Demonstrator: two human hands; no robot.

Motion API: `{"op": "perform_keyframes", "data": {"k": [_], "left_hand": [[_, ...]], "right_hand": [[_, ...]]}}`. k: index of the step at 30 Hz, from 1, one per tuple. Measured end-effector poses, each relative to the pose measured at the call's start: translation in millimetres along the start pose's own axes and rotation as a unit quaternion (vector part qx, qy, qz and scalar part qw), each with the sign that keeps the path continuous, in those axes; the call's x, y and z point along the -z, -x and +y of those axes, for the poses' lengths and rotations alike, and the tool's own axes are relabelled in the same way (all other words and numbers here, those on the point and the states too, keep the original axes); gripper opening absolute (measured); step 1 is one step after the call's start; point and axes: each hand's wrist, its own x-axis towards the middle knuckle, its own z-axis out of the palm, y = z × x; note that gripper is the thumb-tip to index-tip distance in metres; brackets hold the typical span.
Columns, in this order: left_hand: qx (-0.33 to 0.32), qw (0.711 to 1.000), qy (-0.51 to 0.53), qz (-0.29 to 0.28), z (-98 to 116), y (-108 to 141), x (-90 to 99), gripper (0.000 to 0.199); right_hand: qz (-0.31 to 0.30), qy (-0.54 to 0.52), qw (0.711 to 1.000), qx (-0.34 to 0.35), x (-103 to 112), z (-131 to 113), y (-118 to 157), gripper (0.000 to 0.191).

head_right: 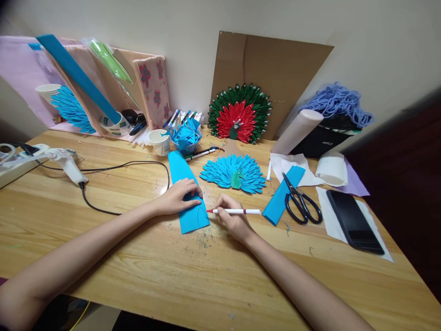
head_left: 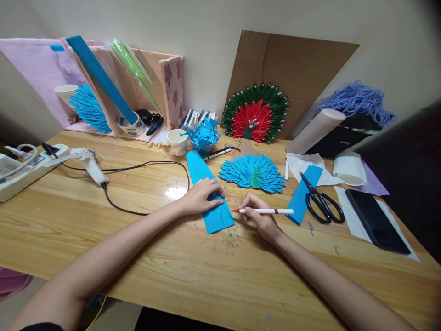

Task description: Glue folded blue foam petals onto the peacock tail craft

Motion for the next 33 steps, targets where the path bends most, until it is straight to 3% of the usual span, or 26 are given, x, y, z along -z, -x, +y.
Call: {"op": "perform_keyframes", "data": {"k": [5, 11, 17, 24, 29, 33], "left_hand": [[0.012, 1.000, 0.012, 0.009, -0.9, 2.1, -1.2, 0.020], [0.024, 0.997, 0.048, 0.046, -2.4, 4.8, -2.4, 0.014], [0.024, 0.994, 0.071, 0.080, -1.9, 8.9, -2.6, 0.015], [0.028, 0.990, 0.065, 0.121, 5.5, 12.1, 2.2, 0.014], [0.008, 0.987, 0.029, 0.158, 14.8, 16.4, 6.0, 0.012], [-0.026, 0.991, -0.005, 0.128, 22.2, 17.1, 3.9, 0.012]], "right_hand": [[0.075, 0.032, 0.997, -0.005, -8.1, -3.4, -5.5, 0.020], [0.055, 0.161, 0.985, -0.008, -22.4, -9.0, -20.5, 0.009], [0.061, 0.170, 0.983, -0.036, -36.1, -7.7, -40.3, 0.021], [0.044, 0.129, 0.990, -0.035, -40.5, 0.8, -47.6, 0.020], [0.047, 0.063, 0.997, -0.019, -28.5, -15.4, -29.0, 0.022], [0.088, 0.044, 0.995, -0.015, -2.0, -17.9, -6.9, 0.025]]}}
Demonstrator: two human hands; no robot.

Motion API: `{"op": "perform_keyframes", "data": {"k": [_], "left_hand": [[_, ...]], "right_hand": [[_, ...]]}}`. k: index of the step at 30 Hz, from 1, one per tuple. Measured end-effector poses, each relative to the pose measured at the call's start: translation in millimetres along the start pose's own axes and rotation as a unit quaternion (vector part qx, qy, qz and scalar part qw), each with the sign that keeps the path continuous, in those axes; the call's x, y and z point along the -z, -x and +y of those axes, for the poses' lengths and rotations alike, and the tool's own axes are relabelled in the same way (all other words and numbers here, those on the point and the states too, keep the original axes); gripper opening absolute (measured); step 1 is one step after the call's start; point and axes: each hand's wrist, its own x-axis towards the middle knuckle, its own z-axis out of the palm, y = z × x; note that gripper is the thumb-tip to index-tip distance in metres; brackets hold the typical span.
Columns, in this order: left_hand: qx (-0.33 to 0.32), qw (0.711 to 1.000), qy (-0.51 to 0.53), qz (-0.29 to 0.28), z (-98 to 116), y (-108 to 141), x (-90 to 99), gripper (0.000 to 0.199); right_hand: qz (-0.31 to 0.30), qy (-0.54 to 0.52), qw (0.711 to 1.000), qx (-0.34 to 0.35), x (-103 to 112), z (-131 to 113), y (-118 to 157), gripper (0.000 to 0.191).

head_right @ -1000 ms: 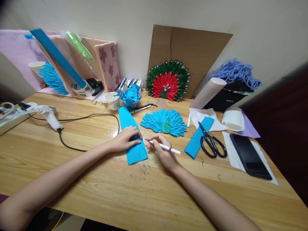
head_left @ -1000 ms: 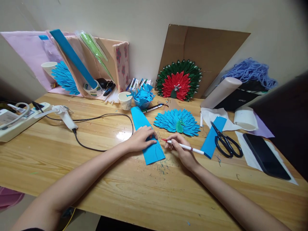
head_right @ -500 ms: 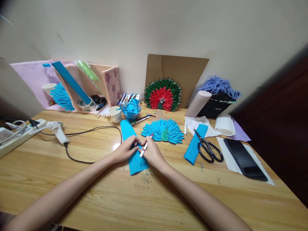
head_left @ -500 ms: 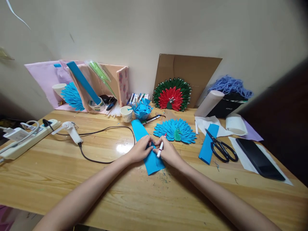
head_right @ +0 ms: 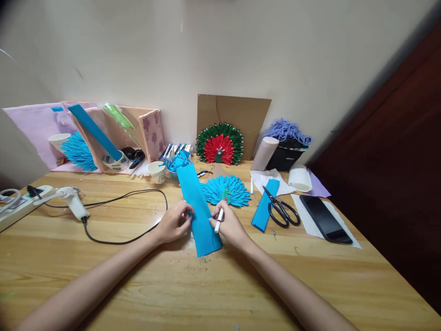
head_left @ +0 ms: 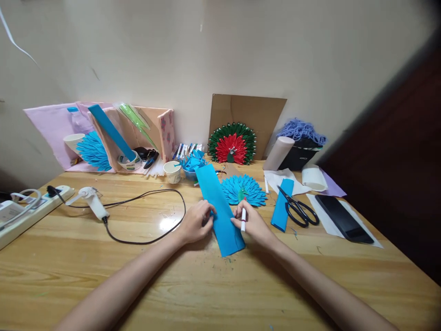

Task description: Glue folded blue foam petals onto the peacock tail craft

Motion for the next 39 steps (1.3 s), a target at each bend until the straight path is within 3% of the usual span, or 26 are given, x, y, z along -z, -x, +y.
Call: {"op": "perform_keyframes", "data": {"k": [4, 8, 16, 24, 27, 31, 33, 39], "left_hand": [[-0.039, 0.998, -0.016, -0.053, 10.6, -2.2, -5.0, 0.013], [-0.033, 0.997, -0.023, -0.067, 19.0, -7.7, -12.1, 0.018], [-0.014, 0.993, -0.068, -0.094, 8.2, -25.4, -27.6, 0.050], [0.001, 0.988, -0.075, -0.133, -0.8, -31.2, -30.4, 0.048], [0.001, 0.989, -0.065, -0.134, -1.1, -30.3, -30.6, 0.045], [-0.001, 0.990, -0.052, -0.128, -1.2, -29.1, -31.5, 0.044], [-0.004, 0.990, -0.057, -0.129, -0.7, -28.9, -31.8, 0.043], [-0.004, 0.987, -0.086, -0.138, 2.1, -29.4, -31.6, 0.041]], "right_hand": [[0.048, -0.006, 0.999, -0.011, 22.3, 14.0, 10.8, 0.028], [0.112, -0.013, 0.994, -0.006, 23.8, 22.4, 7.6, 0.030], [0.112, 0.007, 0.993, 0.027, 17.8, 25.1, -17.7, 0.031], [0.068, 0.092, 0.993, 0.034, 36.0, 14.1, -5.7, 0.021], [0.059, 0.053, 0.995, 0.061, 39.3, 8.7, 6.3, 0.020], [-0.049, -0.076, 0.995, 0.049, 39.4, 12.2, 16.1, 0.034], [-0.071, -0.113, 0.990, 0.033, 39.3, 17.0, 16.5, 0.031], [-0.109, -0.038, 0.993, 0.008, 38.3, 23.9, 14.7, 0.015]]}}
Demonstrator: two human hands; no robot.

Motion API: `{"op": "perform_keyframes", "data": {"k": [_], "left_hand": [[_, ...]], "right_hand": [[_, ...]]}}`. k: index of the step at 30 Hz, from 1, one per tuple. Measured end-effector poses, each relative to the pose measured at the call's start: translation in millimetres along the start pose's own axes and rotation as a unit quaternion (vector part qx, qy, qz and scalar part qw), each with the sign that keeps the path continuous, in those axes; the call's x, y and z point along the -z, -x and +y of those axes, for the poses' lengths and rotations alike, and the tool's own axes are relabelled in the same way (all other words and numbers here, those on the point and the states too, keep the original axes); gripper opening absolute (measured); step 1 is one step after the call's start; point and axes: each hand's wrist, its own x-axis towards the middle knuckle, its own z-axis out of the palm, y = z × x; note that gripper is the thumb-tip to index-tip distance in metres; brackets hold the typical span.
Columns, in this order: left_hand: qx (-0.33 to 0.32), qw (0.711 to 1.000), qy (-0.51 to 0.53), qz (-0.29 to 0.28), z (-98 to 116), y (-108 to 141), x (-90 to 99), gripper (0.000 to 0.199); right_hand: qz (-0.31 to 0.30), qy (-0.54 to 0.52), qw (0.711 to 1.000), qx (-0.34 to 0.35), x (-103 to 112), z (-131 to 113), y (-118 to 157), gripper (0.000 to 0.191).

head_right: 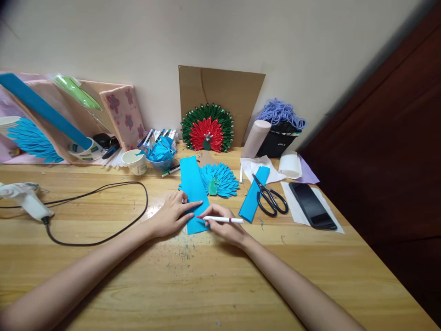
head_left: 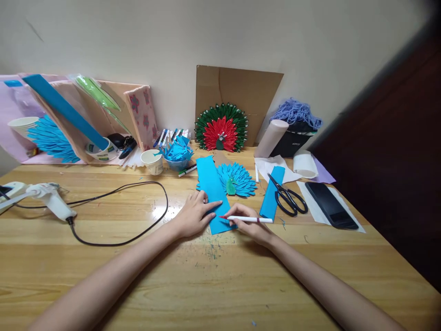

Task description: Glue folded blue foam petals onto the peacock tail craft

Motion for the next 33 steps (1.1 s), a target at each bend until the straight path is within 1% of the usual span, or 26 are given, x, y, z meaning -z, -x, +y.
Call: {"op": "perform_keyframes", "data": {"k": [3, 6, 10, 16, 21, 27, 33], "left_hand": [[-0.003, 1.000, -0.001, 0.000, -0.2, 0.4, 0.8, 0.040], [-0.010, 1.000, 0.003, 0.002, -1.5, 1.1, 1.6, 0.038], [-0.017, 1.000, 0.005, 0.011, -2.9, 1.8, 1.3, 0.034], [-0.020, 0.999, 0.025, 0.016, -4.7, 1.4, 0.2, 0.033], [-0.022, 0.999, 0.031, 0.012, -6.8, 0.8, -0.7, 0.034], [-0.022, 0.999, 0.037, 0.011, -7.1, 1.3, -1.2, 0.034], [-0.019, 0.999, 0.039, 0.005, -6.9, 1.1, -0.6, 0.035]], "right_hand": [[0.020, 0.056, 0.998, -0.014, -3.5, -2.2, 0.4, 0.007], [0.045, 0.083, 0.995, -0.012, -7.6, -3.9, 1.2, 0.003], [0.062, 0.118, 0.991, -0.003, -11.6, -5.4, 2.0, 0.004], [0.070, 0.174, 0.982, -0.004, -15.2, -9.8, 2.2, 0.006], [0.065, 0.205, 0.977, 0.001, -15.6, -11.1, 3.3, 0.007], [0.066, 0.215, 0.974, 0.012, -14.9, -9.0, 3.3, 0.010], [0.049, 0.215, 0.975, 0.017, -14.0, -7.1, 3.5, 0.011]]}}
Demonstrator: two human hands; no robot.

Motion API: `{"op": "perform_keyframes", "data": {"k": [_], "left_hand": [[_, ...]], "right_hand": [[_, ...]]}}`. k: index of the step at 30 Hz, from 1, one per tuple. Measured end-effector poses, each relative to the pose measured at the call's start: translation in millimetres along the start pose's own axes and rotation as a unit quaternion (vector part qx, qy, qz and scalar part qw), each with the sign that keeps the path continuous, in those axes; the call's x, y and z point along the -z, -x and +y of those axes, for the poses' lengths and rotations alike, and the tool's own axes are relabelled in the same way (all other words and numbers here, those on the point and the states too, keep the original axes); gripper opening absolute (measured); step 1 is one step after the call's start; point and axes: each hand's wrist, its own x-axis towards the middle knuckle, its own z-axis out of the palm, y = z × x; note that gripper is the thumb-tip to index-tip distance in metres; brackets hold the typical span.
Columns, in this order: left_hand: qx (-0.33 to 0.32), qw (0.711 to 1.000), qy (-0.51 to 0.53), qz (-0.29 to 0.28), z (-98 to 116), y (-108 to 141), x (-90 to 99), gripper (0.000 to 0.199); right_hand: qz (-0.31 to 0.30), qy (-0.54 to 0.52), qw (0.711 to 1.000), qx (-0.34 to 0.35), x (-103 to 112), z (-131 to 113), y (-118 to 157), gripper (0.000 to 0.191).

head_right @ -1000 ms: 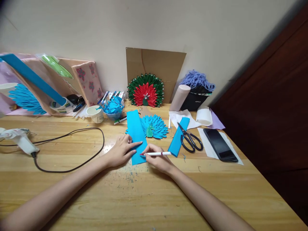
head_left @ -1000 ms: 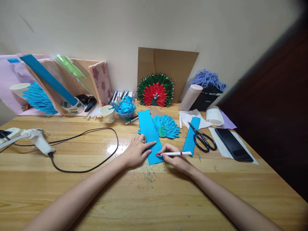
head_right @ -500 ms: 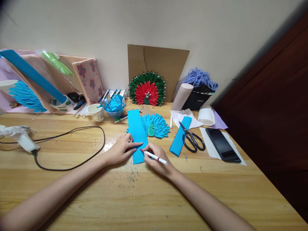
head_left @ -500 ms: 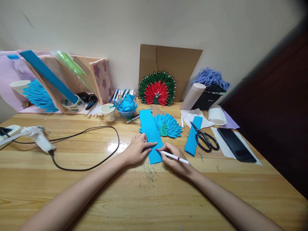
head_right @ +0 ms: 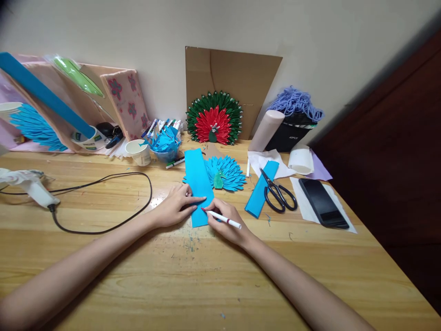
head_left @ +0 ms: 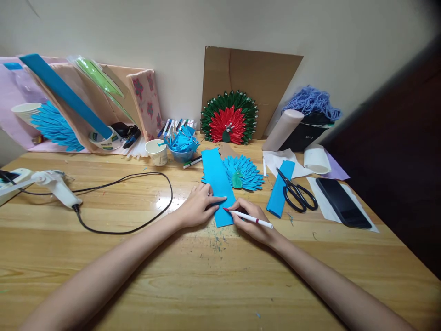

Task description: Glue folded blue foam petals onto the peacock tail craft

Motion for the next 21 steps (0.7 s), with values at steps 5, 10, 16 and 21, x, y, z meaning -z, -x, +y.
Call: {"op": "perform_keyframes", "data": {"k": [5, 10, 16, 21], "left_hand": [[0.003, 1.000, -0.001, -0.003, -1.1, -0.3, -0.9, 0.035], [0.006, 1.000, 0.001, -0.006, -1.3, -0.6, -1.8, 0.035], [0.001, 1.000, -0.006, -0.012, -2.1, -0.8, -1.5, 0.035], [0.002, 1.000, -0.008, -0.014, -2.8, -0.5, -1.6, 0.035]], "right_hand": [[-0.009, 0.007, 0.999, 0.030, 1.0, 0.0, 0.2, 0.008], [-0.028, 0.014, 0.999, 0.019, 1.4, -2.2, 1.0, 0.007], [-0.044, -0.005, 0.999, 0.031, 2.6, -1.2, 1.3, 0.009], [-0.068, -0.048, 0.996, 0.040, 5.2, 2.9, 1.5, 0.010]]}}
